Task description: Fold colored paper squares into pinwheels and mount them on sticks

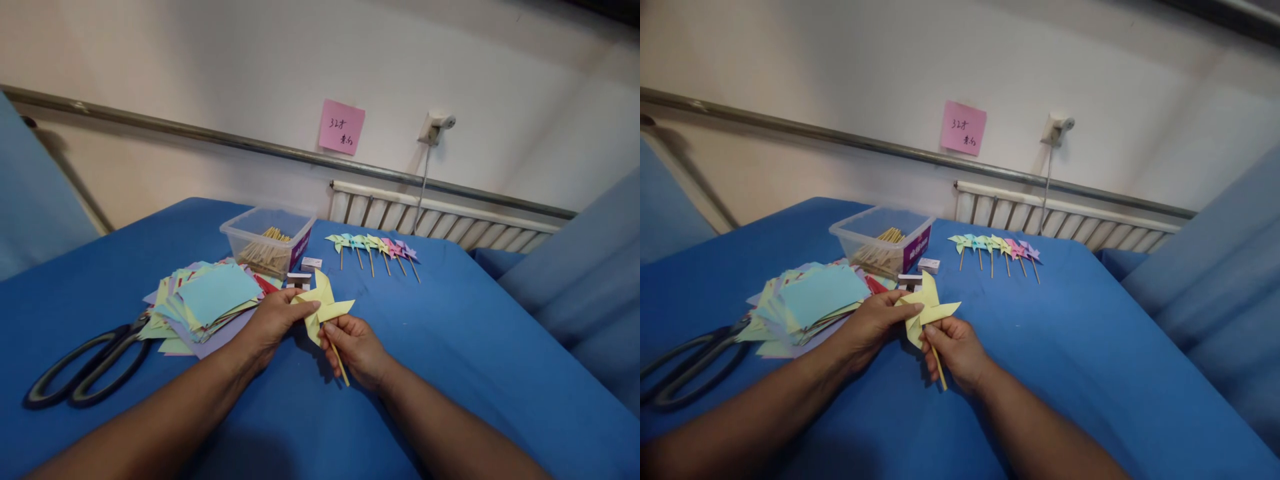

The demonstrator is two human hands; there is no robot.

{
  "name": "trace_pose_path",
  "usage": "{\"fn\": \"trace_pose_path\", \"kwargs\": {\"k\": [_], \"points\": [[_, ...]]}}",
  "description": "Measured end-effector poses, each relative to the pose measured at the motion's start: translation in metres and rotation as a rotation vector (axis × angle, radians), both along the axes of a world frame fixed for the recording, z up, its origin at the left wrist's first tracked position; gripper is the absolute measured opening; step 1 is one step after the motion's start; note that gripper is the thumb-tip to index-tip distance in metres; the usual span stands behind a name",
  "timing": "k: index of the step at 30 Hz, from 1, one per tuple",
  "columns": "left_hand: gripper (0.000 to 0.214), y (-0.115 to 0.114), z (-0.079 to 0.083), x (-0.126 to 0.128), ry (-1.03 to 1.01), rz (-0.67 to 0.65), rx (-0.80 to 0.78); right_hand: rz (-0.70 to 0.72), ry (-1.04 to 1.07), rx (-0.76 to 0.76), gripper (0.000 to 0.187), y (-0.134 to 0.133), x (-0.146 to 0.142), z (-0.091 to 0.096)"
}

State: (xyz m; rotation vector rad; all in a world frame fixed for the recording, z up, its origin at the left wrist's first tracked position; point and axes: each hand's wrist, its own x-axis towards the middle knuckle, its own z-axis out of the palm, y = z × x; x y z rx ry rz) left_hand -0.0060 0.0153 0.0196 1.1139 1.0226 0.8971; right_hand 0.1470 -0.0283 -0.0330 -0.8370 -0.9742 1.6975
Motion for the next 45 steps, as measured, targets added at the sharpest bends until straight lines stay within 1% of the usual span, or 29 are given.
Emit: {"fn": "trace_pose_path", "kwargs": {"k": [5,9,16,19,22,25,29,31,33,37,45], "points": [[0.026,-0.001,-0.003,0.001,-0.043,0.002,-0.024,-0.01,-0.005,-0.004,0.036,0.0,0.0,0.0],[0.025,-0.003,-0.001,0.003,-0.097,-0.007,-0.056,-0.021,-0.007,-0.009,0.037,0.0,-0.001,-0.002],[0.026,-0.006,0.006,0.004,-0.259,-0.012,-0.121,-0.176,-0.008,-0.007,0.04,0.005,-0.001,-0.001],[0.026,-0.006,0.004,0.004,-0.268,-0.007,-0.159,-0.233,0.017,0.003,0.042,0.006,-0.001,0.001],[0.022,-0.008,0.0,0.005,-0.245,-0.072,-0.113,-0.246,0.029,0.013,0.042,0.006,-0.001,0.002],[0.021,-0.012,-0.004,0.008,-0.175,-0.09,-0.046,-0.237,0.045,0.028,0.039,0.005,-0.002,0.001],[0.024,-0.012,-0.006,0.01,-0.021,-0.025,0.026,-0.191,0.05,0.036,0.036,0.006,-0.002,0.001],[0.025,-0.011,-0.006,0.011,0.025,0.0,0.047,-0.177,0.042,0.034,0.037,0.006,-0.002,0.0],[0.028,-0.01,-0.006,0.011,0.019,-0.01,0.049,-0.175,0.031,0.036,0.038,0.006,-0.002,-0.001],[0.032,-0.01,-0.002,0.011,-0.072,-0.03,0.044,-0.16,0.024,0.035,0.04,0.005,-0.004,-0.003],[0.03,-0.013,0.004,0.01,-0.143,-0.021,0.019,-0.03,-0.004,0.019,0.042,0.002,-0.006,-0.002]]}}
